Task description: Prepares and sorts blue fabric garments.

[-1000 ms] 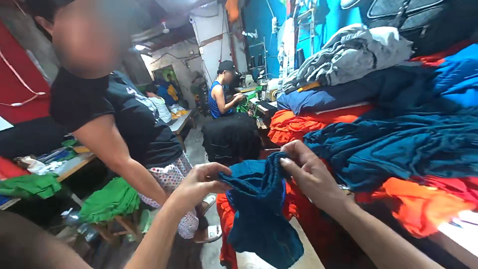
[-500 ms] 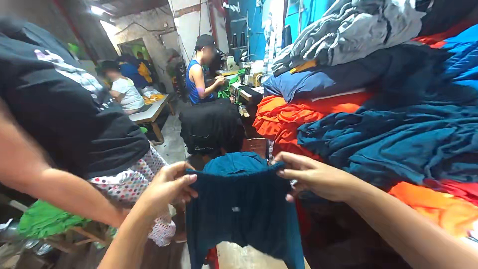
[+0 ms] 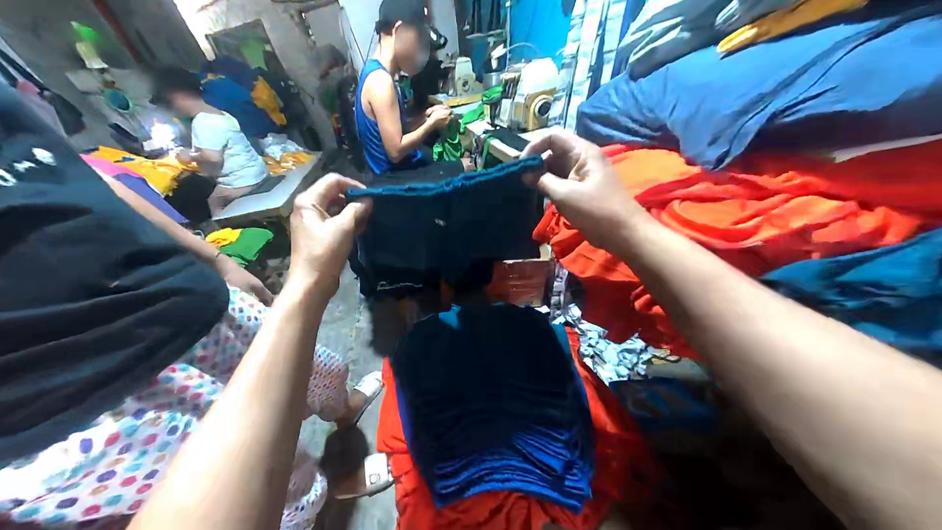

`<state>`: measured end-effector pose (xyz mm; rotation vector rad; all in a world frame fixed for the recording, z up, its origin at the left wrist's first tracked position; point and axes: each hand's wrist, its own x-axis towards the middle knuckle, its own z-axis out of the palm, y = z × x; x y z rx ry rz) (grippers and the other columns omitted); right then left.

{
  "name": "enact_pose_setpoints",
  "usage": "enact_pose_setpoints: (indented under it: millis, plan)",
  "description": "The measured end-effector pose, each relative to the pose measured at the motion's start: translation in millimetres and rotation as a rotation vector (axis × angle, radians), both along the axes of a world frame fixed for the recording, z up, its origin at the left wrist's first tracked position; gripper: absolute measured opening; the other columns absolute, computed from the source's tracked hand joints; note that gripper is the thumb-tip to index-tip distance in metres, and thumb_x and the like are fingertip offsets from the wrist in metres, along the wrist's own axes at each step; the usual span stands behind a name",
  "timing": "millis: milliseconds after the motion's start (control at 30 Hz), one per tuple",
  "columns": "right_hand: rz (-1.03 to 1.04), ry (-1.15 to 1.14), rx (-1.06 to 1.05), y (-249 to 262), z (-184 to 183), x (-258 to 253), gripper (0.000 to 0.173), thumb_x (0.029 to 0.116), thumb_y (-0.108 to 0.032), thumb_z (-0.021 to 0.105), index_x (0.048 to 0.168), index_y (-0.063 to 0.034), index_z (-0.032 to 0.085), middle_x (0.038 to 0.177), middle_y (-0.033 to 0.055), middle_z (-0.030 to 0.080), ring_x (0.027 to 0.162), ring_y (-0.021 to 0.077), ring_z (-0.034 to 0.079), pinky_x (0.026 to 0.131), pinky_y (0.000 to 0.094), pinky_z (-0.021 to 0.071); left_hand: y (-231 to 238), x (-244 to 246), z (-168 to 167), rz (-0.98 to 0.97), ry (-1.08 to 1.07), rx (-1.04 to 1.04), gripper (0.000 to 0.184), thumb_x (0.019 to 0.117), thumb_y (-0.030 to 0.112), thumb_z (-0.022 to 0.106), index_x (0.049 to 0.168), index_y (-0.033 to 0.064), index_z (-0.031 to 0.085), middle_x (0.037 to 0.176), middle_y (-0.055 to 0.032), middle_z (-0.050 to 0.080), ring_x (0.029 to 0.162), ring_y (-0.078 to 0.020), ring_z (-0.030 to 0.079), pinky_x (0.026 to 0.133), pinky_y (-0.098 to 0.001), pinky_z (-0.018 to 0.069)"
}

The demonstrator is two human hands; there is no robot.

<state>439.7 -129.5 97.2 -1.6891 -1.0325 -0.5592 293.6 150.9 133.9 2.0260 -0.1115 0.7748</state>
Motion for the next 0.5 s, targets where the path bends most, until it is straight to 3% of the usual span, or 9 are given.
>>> enact_pose_setpoints:
  millis: [67,167,233,300,400,467,500]
  plan:
    - [-0.05,0.144,-0.129,-11,-28,-43,0.021,0.1001,-0.007,0.053,0.119,0.0008,0.06,0.098,0.0092,0.066,0.085,0.01,0.062,0.08,0.0334,0.0522,2,-7,-48,-0.043,0.046,0.021,0.018,0.0952,0.006,0.06,0.11,-0.0033,0.066,0.1,-0.0094,0.067,0.087,-0.0122,0.066,0.082,-0.0349,0.0582]
    - [-0.082,0.23,-0.207,-28,-101,-82,0.025,0.0947,-0.001,0.052,0.116,0.0014,0.065,0.105,0.0137,0.07,0.094,0.0192,0.068,0.086,0.0443,0.0564,-1,-33,-127,-0.095,0.13,0.065,0.018,0.0941,0.004,0.062,0.109,-0.0023,0.069,0.104,-0.0101,0.07,0.088,-0.0132,0.066,0.081,-0.0352,0.0568]
    - [-0.073,0.235,-0.262,-43,-147,-109,0.023,0.0917,0.004,0.055,0.11,0.002,0.069,0.107,0.0146,0.071,0.099,0.023,0.069,0.089,0.0471,0.0564,-5,-60,-173,-0.119,0.208,0.077,0.015,0.0946,0.004,0.065,0.108,0.0024,0.071,0.108,-0.0084,0.071,0.09,-0.014,0.067,0.081,-0.0351,0.0567]
    - [-0.061,0.215,-0.316,-58,-190,-136,0.024,0.0868,0.002,0.058,0.105,-0.0004,0.073,0.106,0.0118,0.072,0.1,0.0229,0.07,0.089,0.0456,0.0572,-8,-82,-212,-0.128,0.319,0.04,0.015,0.0895,0.001,0.07,0.103,0.003,0.074,0.11,-0.0083,0.072,0.099,-0.0167,0.068,0.087,-0.0391,0.0568]
    - [-0.059,0.239,-0.346,-74,-227,-169,0.027,0.0852,-0.002,0.055,0.103,-0.0033,0.075,0.111,0.0093,0.074,0.109,0.0209,0.07,0.094,0.0394,0.0566,-18,-112,-247,-0.149,0.407,0.031,0.015,0.0887,0.007,0.069,0.101,0.0013,0.076,0.111,-0.0101,0.073,0.102,-0.015,0.069,0.091,-0.0343,0.0565]
    - [-0.062,0.297,-0.334,-74,-236,-183,0.026,0.0874,-0.003,0.056,0.104,-0.0018,0.075,0.113,0.0105,0.073,0.116,0.0216,0.068,0.101,0.0385,0.054,-23,-124,-251,-0.136,0.46,0.057,0.018,0.091,0.008,0.066,0.104,0.0002,0.076,0.114,-0.0112,0.072,0.107,-0.0148,0.068,0.095,-0.0317,0.0551]
    - [-0.049,0.337,-0.35,-73,-235,-187,0.025,0.0897,-0.004,0.057,0.108,0.0005,0.074,0.117,0.0135,0.072,0.12,0.0242,0.066,0.105,0.0403,0.0519,-24,-126,-244,-0.119,0.515,0.125,0.022,0.0931,0.011,0.064,0.109,0.001,0.075,0.12,-0.0115,0.071,0.114,-0.0176,0.065,0.1,-0.0355,0.052]
